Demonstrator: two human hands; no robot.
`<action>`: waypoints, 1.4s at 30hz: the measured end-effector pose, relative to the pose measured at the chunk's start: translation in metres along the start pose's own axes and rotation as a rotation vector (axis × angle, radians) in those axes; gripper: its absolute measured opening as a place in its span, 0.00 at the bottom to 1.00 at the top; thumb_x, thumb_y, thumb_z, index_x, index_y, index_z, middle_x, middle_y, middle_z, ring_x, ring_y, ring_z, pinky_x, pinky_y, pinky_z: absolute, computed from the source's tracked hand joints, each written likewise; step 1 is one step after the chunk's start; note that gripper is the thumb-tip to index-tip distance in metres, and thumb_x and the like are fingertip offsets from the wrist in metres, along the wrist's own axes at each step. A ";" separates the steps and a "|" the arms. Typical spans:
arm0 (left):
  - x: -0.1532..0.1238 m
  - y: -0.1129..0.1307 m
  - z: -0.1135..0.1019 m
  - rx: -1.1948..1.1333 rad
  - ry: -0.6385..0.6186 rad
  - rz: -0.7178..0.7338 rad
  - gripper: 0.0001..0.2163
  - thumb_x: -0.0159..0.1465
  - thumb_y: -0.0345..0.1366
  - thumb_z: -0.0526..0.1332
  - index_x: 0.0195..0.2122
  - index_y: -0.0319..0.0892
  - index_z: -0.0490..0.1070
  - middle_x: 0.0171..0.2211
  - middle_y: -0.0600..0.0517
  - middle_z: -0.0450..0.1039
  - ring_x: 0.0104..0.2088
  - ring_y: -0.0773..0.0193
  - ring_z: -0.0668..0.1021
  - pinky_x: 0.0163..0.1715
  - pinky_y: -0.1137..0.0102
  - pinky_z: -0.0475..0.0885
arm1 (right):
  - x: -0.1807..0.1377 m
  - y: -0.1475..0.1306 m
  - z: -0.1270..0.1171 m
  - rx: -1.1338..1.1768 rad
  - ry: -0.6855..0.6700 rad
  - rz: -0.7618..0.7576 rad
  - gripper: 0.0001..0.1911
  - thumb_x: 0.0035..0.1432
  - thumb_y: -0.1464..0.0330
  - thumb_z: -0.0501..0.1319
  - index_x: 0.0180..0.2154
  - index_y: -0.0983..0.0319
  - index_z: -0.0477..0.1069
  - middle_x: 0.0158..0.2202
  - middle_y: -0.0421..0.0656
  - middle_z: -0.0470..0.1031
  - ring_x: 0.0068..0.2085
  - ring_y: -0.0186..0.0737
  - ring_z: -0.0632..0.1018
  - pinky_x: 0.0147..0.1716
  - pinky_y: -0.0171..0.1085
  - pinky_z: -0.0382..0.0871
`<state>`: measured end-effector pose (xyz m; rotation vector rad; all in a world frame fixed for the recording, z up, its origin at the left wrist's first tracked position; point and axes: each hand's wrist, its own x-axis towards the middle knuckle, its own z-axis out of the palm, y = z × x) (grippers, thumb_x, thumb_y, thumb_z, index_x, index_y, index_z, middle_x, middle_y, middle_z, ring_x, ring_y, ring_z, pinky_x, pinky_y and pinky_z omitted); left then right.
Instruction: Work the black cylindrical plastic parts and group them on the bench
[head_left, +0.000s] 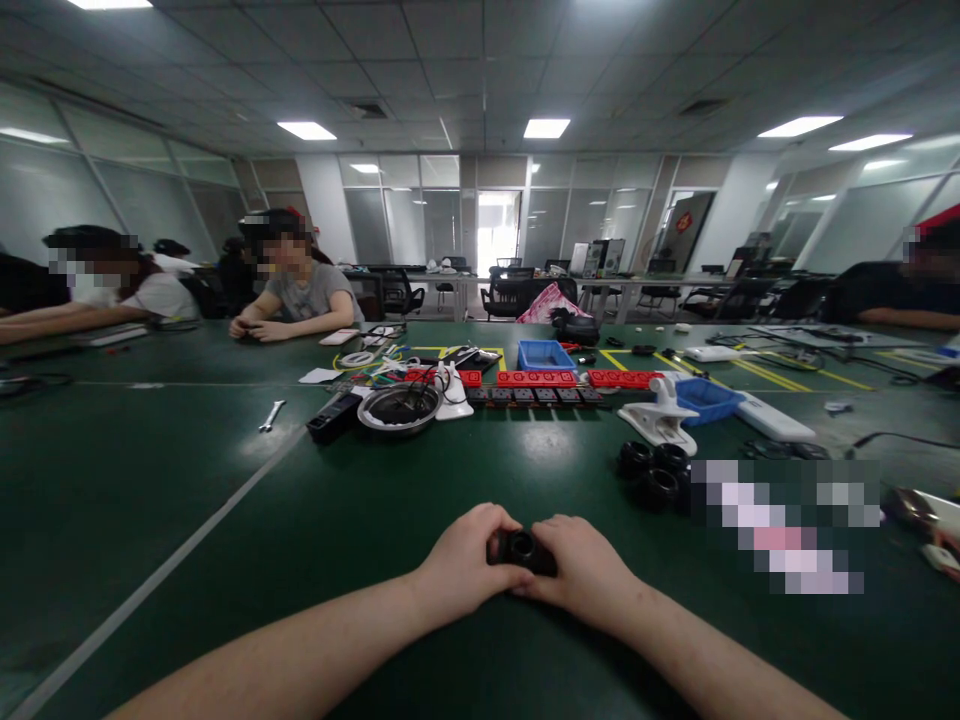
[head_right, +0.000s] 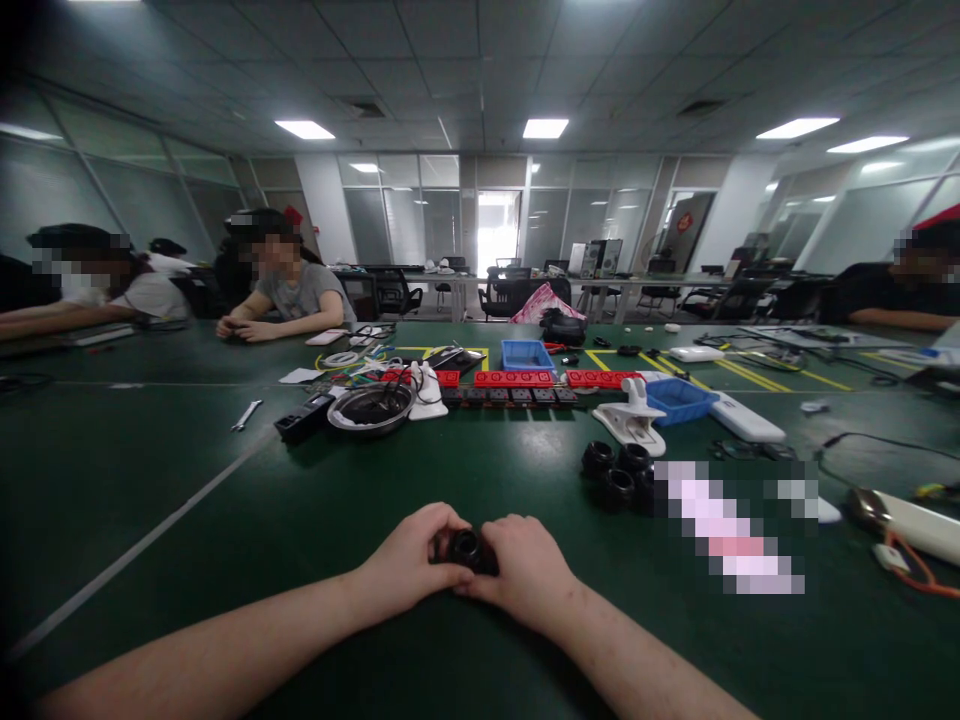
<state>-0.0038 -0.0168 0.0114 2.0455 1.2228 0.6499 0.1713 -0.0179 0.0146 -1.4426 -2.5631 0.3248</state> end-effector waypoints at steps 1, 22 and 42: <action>0.000 0.001 -0.001 0.009 -0.001 0.023 0.14 0.47 0.36 0.67 0.33 0.41 0.67 0.30 0.56 0.63 0.29 0.66 0.67 0.27 0.74 0.61 | 0.000 0.001 -0.002 0.019 0.001 0.011 0.19 0.43 0.53 0.63 0.28 0.62 0.67 0.28 0.43 0.70 0.31 0.42 0.70 0.29 0.36 0.58; 0.001 0.003 -0.002 -0.035 -0.048 0.117 0.16 0.49 0.37 0.68 0.38 0.43 0.71 0.32 0.55 0.64 0.32 0.65 0.68 0.30 0.74 0.62 | 0.003 0.013 0.000 0.485 -0.117 0.021 0.11 0.41 0.70 0.66 0.28 0.64 0.65 0.26 0.36 0.65 0.28 0.33 0.67 0.25 0.30 0.58; 0.001 0.003 0.000 -0.070 -0.027 0.094 0.15 0.48 0.34 0.67 0.39 0.45 0.72 0.30 0.56 0.64 0.30 0.66 0.67 0.28 0.75 0.60 | 0.005 0.015 -0.001 0.385 -0.114 0.002 0.12 0.40 0.67 0.68 0.28 0.64 0.68 0.26 0.37 0.67 0.28 0.34 0.68 0.25 0.30 0.56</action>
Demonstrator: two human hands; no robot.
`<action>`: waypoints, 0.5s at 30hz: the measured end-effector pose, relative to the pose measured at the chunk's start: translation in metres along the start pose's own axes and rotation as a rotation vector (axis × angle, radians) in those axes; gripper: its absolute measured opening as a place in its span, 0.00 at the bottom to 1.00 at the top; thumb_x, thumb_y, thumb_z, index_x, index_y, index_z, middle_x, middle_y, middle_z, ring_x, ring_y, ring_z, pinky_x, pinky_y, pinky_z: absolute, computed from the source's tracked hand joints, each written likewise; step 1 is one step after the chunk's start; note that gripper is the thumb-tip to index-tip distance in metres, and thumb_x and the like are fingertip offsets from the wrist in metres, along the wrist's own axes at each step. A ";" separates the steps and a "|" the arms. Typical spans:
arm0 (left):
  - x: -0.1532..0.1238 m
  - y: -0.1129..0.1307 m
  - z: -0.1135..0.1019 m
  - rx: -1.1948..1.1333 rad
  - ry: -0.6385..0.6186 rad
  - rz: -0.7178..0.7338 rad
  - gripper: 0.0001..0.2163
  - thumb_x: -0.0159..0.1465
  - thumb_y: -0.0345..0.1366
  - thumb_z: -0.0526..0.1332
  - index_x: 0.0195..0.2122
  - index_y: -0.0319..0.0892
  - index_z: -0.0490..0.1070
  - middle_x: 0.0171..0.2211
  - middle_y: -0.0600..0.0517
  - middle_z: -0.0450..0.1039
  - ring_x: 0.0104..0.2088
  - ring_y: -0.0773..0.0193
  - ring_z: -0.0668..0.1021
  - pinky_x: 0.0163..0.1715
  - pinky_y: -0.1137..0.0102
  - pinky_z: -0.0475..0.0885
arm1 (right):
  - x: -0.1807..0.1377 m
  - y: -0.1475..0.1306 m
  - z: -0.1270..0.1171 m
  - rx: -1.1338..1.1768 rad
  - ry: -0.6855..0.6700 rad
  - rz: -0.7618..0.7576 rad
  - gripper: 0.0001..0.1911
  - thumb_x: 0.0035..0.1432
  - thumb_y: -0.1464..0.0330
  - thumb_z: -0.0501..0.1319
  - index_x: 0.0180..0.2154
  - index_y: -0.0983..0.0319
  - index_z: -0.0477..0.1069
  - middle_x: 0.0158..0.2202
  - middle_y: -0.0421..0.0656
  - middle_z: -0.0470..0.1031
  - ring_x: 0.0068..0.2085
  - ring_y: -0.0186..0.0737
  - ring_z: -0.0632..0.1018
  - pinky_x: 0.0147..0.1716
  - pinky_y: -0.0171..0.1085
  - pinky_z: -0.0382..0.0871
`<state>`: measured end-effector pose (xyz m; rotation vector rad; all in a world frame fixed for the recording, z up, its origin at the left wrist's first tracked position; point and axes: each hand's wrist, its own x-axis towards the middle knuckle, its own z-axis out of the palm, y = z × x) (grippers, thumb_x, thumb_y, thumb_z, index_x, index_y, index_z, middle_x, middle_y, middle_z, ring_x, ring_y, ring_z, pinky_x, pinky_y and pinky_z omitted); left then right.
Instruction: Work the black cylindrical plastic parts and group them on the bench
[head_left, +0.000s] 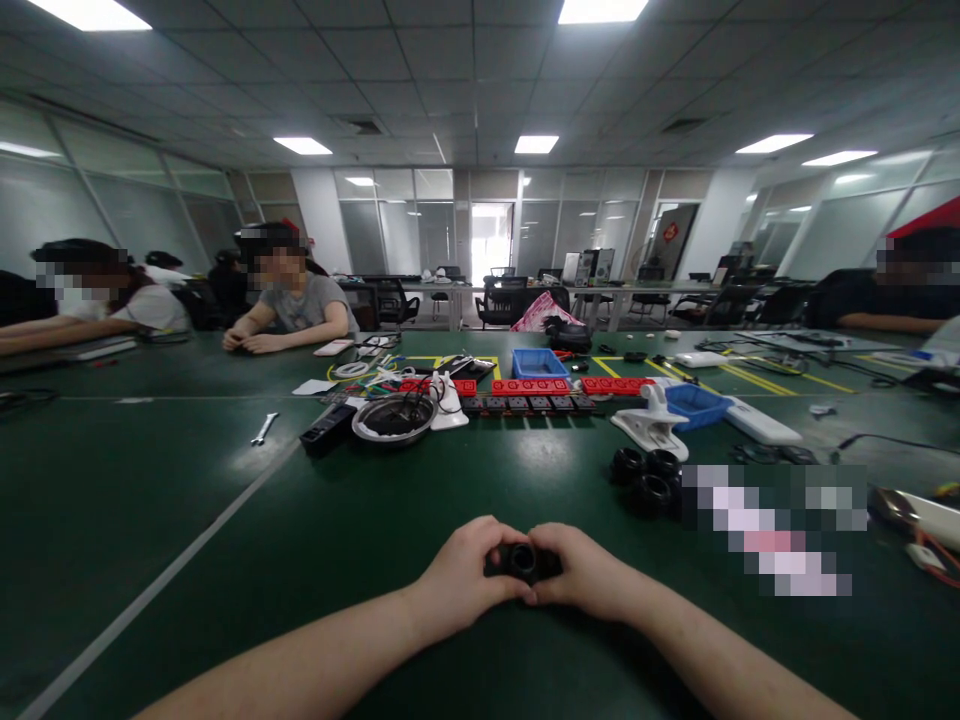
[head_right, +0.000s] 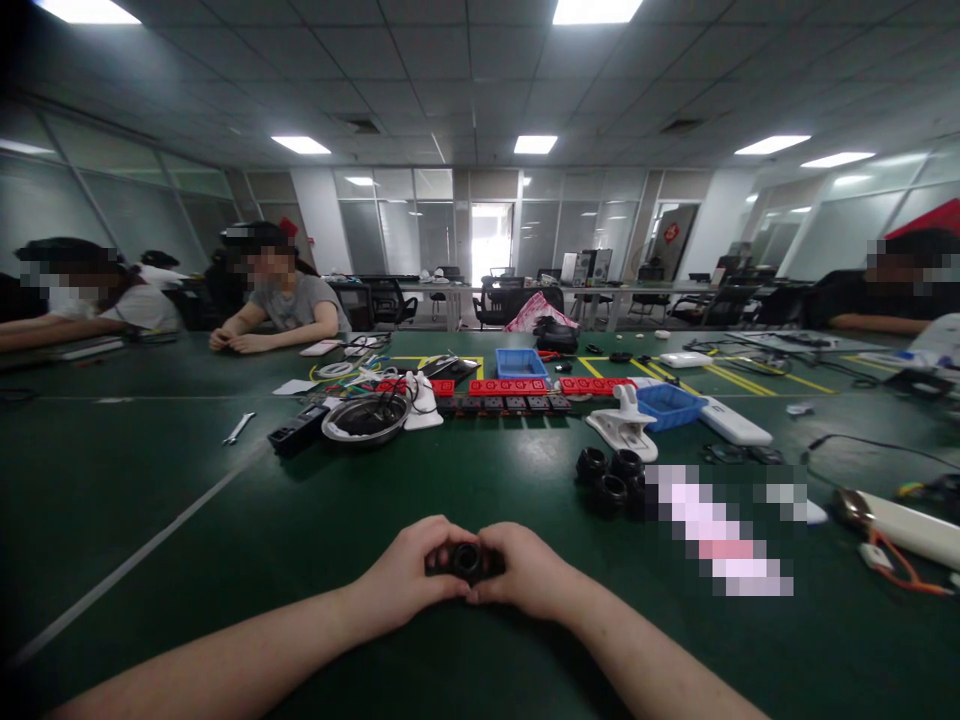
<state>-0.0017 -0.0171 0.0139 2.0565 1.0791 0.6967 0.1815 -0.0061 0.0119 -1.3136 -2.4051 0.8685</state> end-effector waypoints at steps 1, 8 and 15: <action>0.000 -0.001 0.001 -0.002 0.018 -0.013 0.15 0.48 0.34 0.68 0.38 0.44 0.72 0.30 0.56 0.64 0.30 0.66 0.67 0.28 0.75 0.60 | 0.000 -0.002 0.003 -0.041 0.028 0.029 0.14 0.39 0.65 0.68 0.28 0.64 0.68 0.26 0.38 0.67 0.28 0.34 0.67 0.24 0.30 0.55; 0.000 -0.004 0.006 0.057 0.118 -0.100 0.14 0.46 0.32 0.67 0.35 0.42 0.71 0.27 0.57 0.62 0.27 0.66 0.65 0.25 0.74 0.59 | -0.002 -0.016 0.017 -0.354 0.199 0.083 0.14 0.46 0.59 0.61 0.30 0.63 0.66 0.29 0.43 0.70 0.31 0.41 0.69 0.28 0.35 0.57; 0.000 -0.003 -0.004 0.020 -0.044 0.074 0.18 0.51 0.30 0.65 0.44 0.47 0.69 0.32 0.56 0.64 0.31 0.66 0.68 0.30 0.74 0.61 | -0.007 -0.007 -0.001 -0.069 0.040 -0.051 0.16 0.42 0.67 0.66 0.36 0.63 0.69 0.33 0.41 0.69 0.34 0.39 0.69 0.32 0.34 0.60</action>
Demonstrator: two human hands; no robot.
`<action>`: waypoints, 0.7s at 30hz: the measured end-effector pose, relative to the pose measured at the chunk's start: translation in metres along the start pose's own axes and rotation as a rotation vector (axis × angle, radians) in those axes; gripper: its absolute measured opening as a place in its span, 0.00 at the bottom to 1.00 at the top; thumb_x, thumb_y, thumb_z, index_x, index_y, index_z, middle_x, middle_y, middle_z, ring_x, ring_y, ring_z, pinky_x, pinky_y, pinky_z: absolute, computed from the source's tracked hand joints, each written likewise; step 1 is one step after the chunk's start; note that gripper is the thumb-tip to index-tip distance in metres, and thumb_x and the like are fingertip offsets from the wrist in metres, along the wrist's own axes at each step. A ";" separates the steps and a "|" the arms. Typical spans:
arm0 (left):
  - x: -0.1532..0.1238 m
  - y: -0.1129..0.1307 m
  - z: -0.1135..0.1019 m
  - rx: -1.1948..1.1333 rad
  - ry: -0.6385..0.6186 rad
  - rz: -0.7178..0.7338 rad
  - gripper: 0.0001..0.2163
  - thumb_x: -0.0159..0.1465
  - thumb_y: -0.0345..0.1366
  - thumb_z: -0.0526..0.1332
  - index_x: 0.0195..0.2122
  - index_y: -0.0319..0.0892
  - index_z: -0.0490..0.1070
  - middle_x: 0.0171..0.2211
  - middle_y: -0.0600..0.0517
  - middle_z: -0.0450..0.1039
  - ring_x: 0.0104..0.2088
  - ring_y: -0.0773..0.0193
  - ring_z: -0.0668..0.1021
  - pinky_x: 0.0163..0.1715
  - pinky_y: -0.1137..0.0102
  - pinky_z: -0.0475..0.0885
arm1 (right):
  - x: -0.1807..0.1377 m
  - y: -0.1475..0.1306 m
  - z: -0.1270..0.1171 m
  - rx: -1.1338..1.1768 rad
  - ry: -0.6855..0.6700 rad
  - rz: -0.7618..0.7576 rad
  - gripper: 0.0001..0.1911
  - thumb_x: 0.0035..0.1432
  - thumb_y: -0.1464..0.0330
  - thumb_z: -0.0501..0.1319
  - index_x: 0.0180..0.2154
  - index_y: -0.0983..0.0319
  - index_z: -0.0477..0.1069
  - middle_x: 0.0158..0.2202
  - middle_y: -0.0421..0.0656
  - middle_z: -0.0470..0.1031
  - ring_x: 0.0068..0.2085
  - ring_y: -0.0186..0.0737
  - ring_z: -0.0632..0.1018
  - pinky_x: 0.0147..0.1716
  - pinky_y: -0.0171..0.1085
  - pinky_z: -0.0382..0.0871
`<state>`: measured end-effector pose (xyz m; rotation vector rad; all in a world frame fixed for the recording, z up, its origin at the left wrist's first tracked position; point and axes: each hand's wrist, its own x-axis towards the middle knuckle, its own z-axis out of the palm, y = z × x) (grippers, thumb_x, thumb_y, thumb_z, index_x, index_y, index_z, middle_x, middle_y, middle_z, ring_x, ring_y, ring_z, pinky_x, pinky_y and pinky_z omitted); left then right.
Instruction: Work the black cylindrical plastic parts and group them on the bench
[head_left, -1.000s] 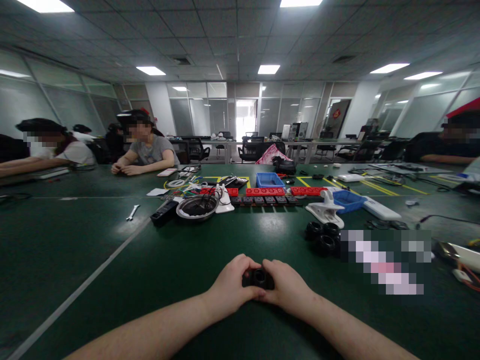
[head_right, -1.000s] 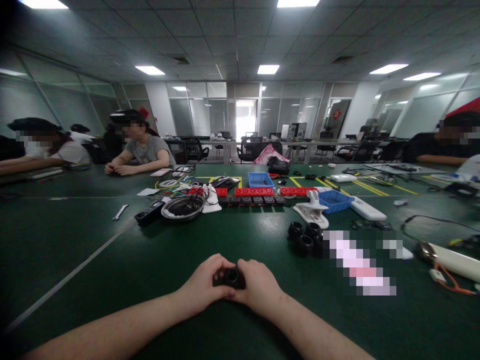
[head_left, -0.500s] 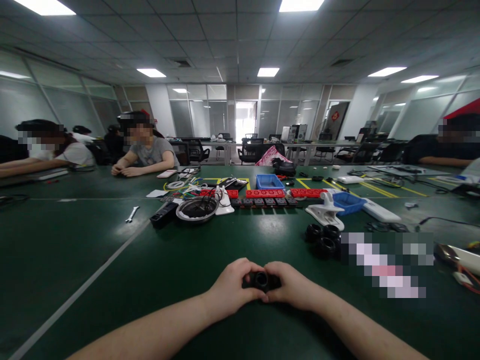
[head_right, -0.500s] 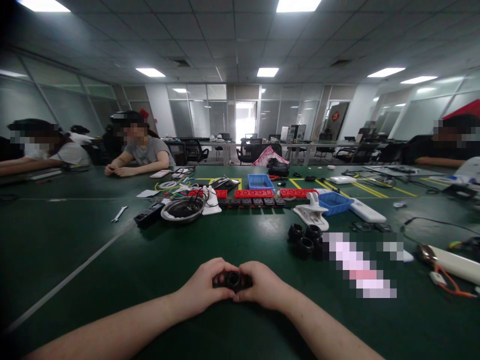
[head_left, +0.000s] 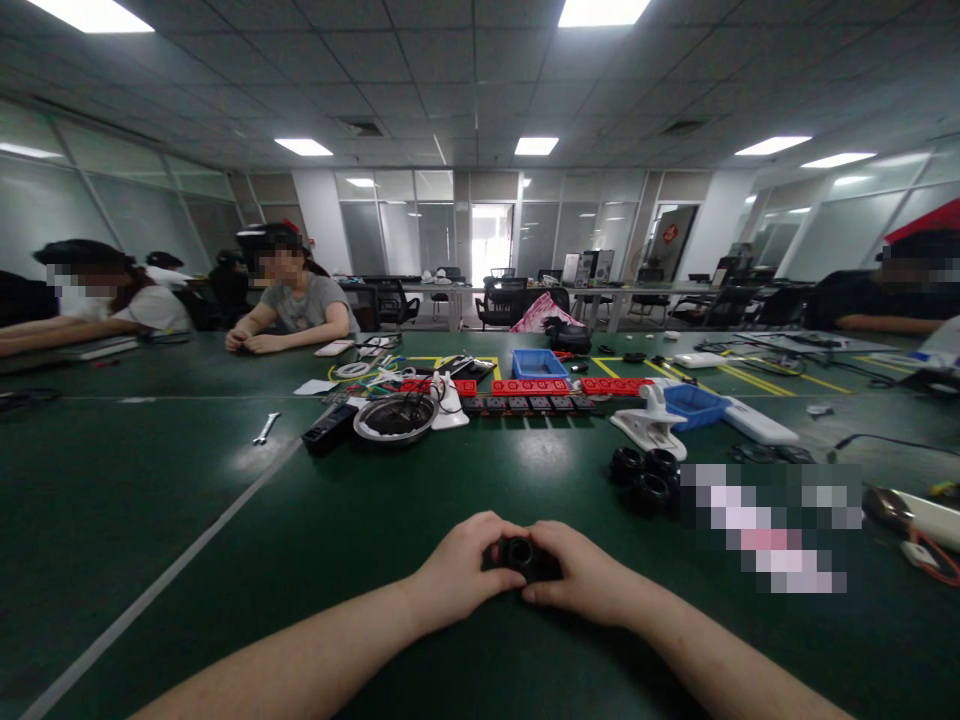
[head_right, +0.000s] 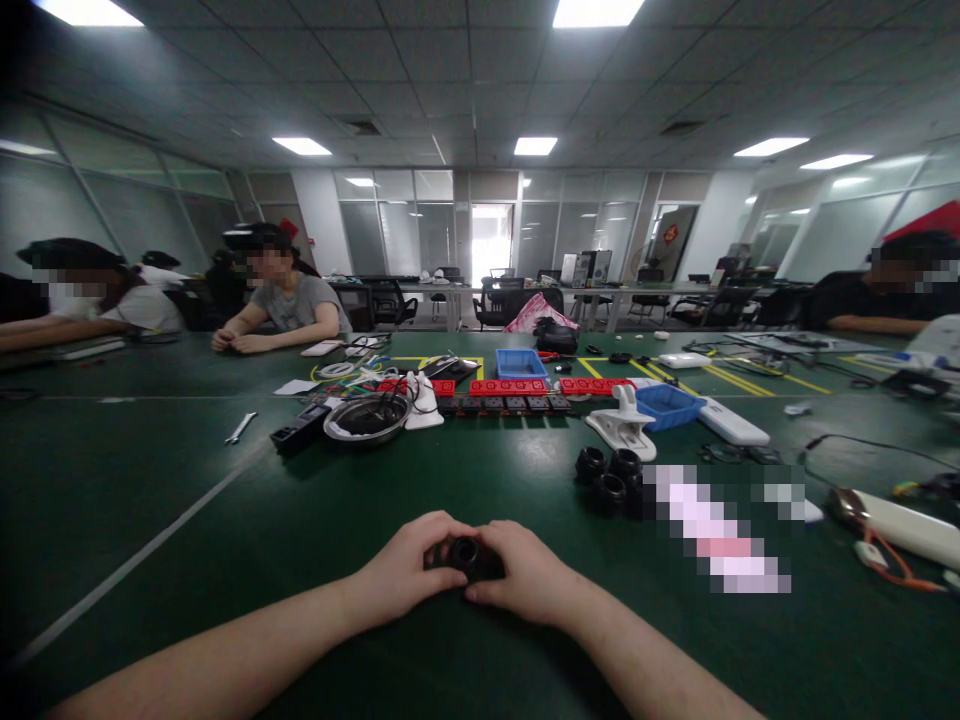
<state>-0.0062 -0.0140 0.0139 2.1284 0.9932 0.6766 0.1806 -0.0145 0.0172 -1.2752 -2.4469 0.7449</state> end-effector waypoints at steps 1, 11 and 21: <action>0.000 -0.001 -0.001 0.000 -0.016 0.019 0.18 0.51 0.29 0.65 0.44 0.47 0.69 0.33 0.56 0.65 0.32 0.66 0.68 0.31 0.74 0.61 | 0.000 0.003 -0.002 0.038 -0.032 0.012 0.12 0.43 0.69 0.65 0.33 0.63 0.69 0.31 0.40 0.69 0.33 0.38 0.69 0.31 0.33 0.60; 0.000 -0.001 0.007 -0.067 0.047 -0.130 0.15 0.49 0.31 0.66 0.38 0.43 0.69 0.29 0.57 0.62 0.26 0.69 0.66 0.24 0.76 0.61 | 0.005 0.002 0.011 -0.146 0.069 0.113 0.16 0.40 0.61 0.66 0.28 0.63 0.65 0.27 0.40 0.67 0.28 0.36 0.67 0.24 0.32 0.55; -0.001 0.002 0.003 -0.054 -0.009 -0.077 0.16 0.52 0.30 0.63 0.43 0.44 0.67 0.34 0.55 0.63 0.28 0.68 0.67 0.27 0.75 0.63 | 0.000 -0.004 0.005 -0.111 0.064 0.014 0.17 0.44 0.61 0.64 0.35 0.63 0.68 0.31 0.42 0.70 0.32 0.40 0.70 0.30 0.34 0.60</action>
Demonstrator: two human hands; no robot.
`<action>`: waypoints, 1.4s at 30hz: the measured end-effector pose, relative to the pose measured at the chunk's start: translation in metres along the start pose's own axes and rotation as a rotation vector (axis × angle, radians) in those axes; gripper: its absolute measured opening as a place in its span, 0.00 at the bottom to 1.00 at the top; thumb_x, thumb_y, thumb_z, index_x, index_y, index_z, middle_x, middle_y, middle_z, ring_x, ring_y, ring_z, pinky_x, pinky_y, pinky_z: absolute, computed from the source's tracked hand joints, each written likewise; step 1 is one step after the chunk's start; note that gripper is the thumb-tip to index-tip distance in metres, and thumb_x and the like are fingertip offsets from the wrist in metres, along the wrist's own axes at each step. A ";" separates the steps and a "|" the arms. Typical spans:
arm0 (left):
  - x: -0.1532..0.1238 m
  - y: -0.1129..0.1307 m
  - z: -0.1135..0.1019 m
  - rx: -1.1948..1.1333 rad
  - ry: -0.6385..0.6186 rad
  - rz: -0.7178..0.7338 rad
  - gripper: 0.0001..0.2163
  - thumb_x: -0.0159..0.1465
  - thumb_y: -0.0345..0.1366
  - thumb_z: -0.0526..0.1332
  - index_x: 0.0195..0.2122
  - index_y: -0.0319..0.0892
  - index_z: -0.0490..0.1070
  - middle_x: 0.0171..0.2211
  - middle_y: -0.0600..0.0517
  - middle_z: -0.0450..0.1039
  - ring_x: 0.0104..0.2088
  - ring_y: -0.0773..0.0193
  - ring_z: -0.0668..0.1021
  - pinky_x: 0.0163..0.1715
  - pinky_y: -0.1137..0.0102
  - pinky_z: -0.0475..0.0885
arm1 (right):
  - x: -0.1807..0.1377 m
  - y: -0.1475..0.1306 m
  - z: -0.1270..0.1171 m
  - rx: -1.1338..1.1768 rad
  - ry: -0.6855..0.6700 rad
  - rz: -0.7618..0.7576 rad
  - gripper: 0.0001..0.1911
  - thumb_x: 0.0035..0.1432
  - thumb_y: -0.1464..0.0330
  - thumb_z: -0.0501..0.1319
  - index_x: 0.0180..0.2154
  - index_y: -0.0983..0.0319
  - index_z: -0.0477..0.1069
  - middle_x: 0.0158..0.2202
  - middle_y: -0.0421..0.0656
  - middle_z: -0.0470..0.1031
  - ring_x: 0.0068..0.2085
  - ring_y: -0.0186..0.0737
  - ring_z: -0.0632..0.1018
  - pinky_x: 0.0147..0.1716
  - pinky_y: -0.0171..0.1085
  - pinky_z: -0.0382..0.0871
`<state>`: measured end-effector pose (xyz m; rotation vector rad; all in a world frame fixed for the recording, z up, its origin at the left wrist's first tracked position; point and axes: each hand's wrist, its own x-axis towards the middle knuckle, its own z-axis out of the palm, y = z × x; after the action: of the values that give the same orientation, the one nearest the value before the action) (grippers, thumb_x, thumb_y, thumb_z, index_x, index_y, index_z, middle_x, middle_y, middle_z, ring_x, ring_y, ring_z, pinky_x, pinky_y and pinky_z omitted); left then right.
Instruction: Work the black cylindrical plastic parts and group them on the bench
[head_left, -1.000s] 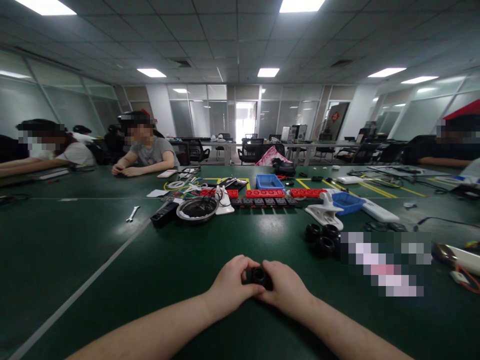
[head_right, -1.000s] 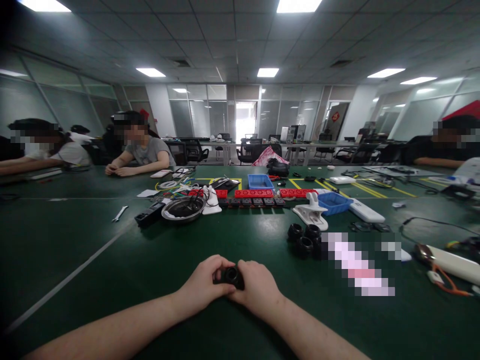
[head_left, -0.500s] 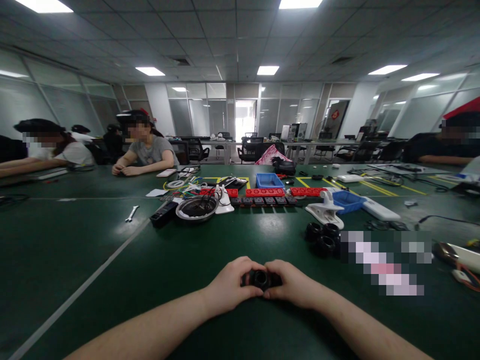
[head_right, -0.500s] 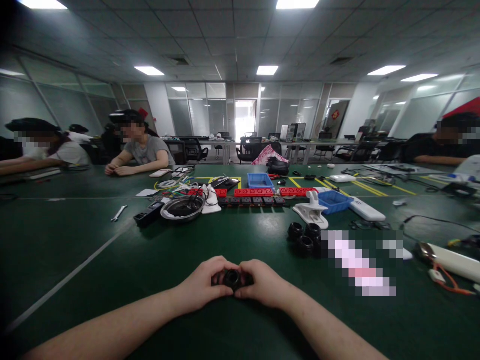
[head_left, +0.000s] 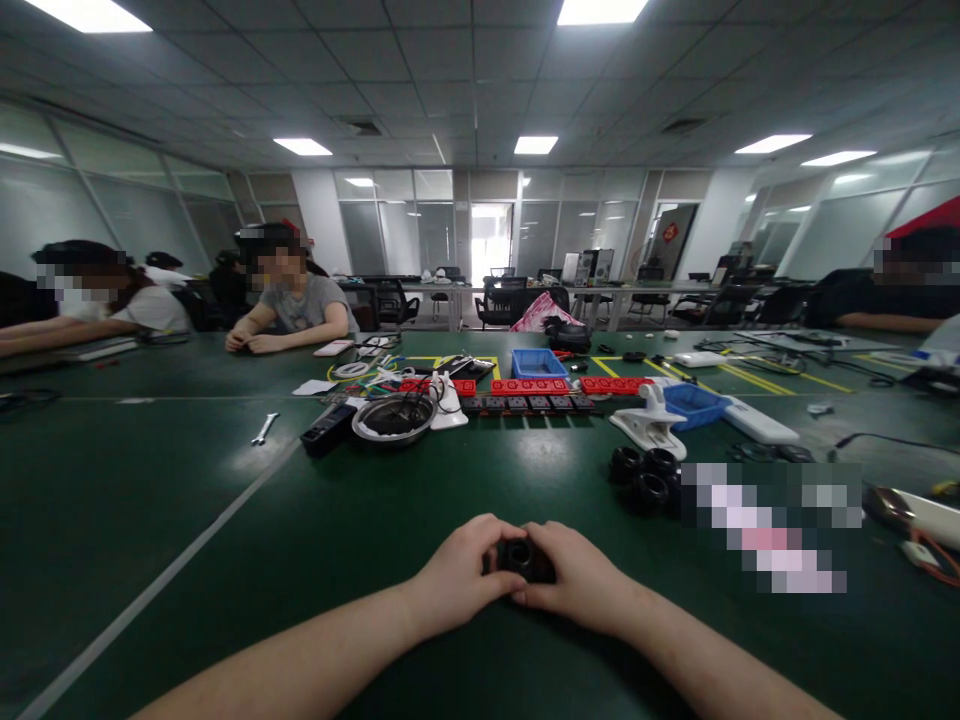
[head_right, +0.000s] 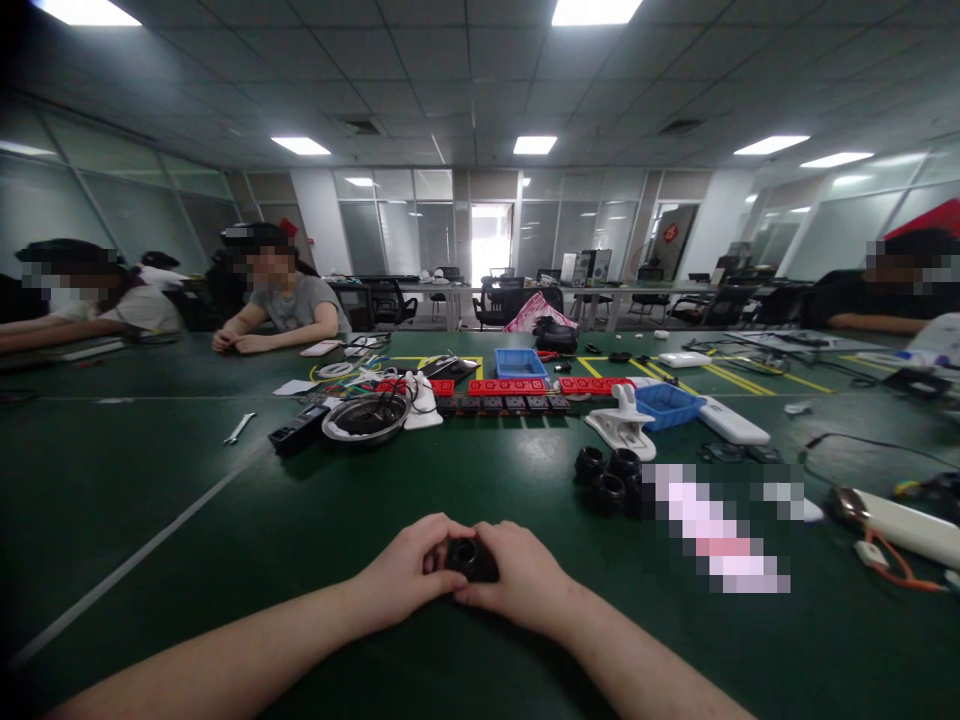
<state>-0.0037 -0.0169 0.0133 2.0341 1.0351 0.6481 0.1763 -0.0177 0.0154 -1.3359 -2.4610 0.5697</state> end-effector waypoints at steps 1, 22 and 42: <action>0.000 0.000 -0.002 0.002 -0.023 0.021 0.17 0.52 0.30 0.63 0.44 0.45 0.67 0.35 0.55 0.63 0.29 0.68 0.68 0.28 0.75 0.63 | 0.000 0.003 -0.003 0.076 -0.038 -0.026 0.15 0.44 0.64 0.64 0.35 0.63 0.68 0.31 0.41 0.70 0.32 0.39 0.70 0.29 0.33 0.60; 0.000 -0.004 0.006 -0.074 0.048 -0.053 0.15 0.49 0.31 0.65 0.39 0.41 0.68 0.31 0.57 0.62 0.24 0.71 0.66 0.25 0.75 0.62 | 0.003 -0.001 0.005 -0.090 0.022 0.042 0.22 0.41 0.56 0.65 0.35 0.63 0.67 0.32 0.43 0.70 0.33 0.42 0.69 0.30 0.35 0.59; 0.000 0.001 0.012 0.001 0.137 -0.145 0.14 0.47 0.29 0.66 0.35 0.40 0.66 0.28 0.57 0.60 0.24 0.70 0.63 0.23 0.76 0.58 | 0.002 -0.013 0.011 -0.283 0.057 0.146 0.16 0.44 0.57 0.62 0.31 0.63 0.69 0.30 0.46 0.72 0.33 0.45 0.70 0.31 0.38 0.59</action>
<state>0.0057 -0.0219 0.0069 1.9153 1.2499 0.7181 0.1608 -0.0248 0.0125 -1.6236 -2.4808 0.2146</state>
